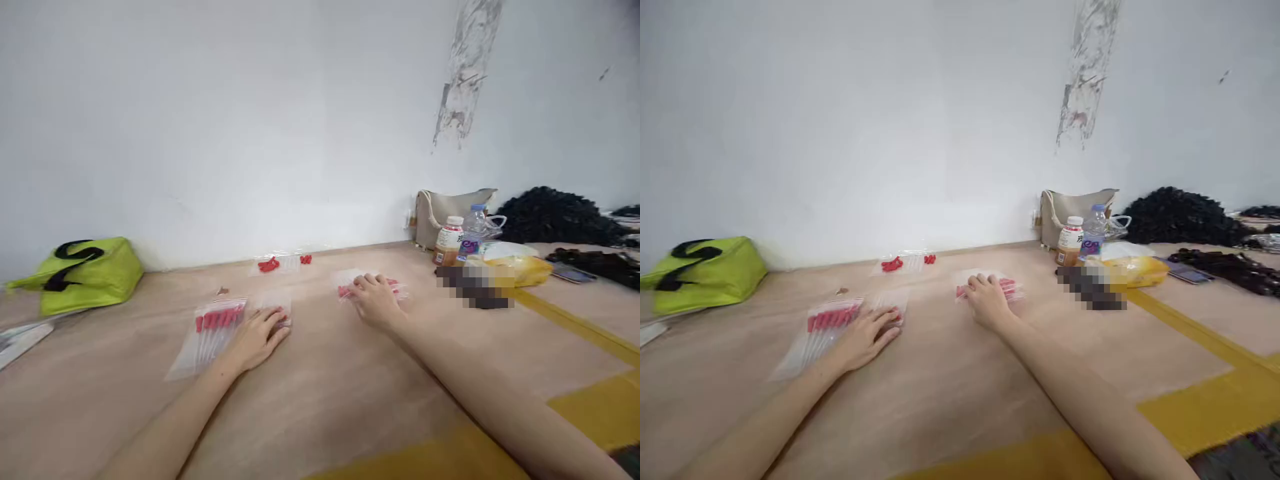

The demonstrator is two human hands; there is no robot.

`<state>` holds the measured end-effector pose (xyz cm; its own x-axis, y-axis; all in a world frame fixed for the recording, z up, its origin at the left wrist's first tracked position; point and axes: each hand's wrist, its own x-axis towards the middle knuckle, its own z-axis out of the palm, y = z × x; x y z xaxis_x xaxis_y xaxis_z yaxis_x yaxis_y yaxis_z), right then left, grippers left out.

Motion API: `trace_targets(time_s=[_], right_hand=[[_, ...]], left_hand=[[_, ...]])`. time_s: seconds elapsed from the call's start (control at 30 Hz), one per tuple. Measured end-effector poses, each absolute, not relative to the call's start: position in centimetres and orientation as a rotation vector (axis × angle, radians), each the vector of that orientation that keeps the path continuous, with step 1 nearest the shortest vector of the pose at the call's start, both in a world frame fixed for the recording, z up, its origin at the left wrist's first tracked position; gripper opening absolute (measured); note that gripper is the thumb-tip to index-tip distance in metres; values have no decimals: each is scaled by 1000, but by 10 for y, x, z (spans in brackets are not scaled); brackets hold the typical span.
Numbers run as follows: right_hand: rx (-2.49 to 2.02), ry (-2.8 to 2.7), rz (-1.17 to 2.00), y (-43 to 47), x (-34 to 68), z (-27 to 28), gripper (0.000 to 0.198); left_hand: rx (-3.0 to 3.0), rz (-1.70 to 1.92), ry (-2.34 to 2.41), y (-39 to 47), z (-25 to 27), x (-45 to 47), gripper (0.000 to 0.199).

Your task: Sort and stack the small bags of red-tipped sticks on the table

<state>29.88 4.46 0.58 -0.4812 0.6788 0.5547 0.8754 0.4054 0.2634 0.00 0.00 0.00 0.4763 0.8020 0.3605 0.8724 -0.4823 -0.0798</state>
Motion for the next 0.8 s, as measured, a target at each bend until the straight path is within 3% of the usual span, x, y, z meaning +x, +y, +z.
trace_targets(time_s=[0.3,0.6,0.8], right_hand=[[-1092,-2501,-796,73,287,-6,22],[-724,-2469,-673,45,244,-15,18],[-1010,-2315,-515,32,269,-12,25]], left_hand=[[-2250,-603,-1403,-4,-2,5,30],[-2491,-797,-1086,-6,-10,27,24],[-2473,-753,-951,-2,-9,31,23]])
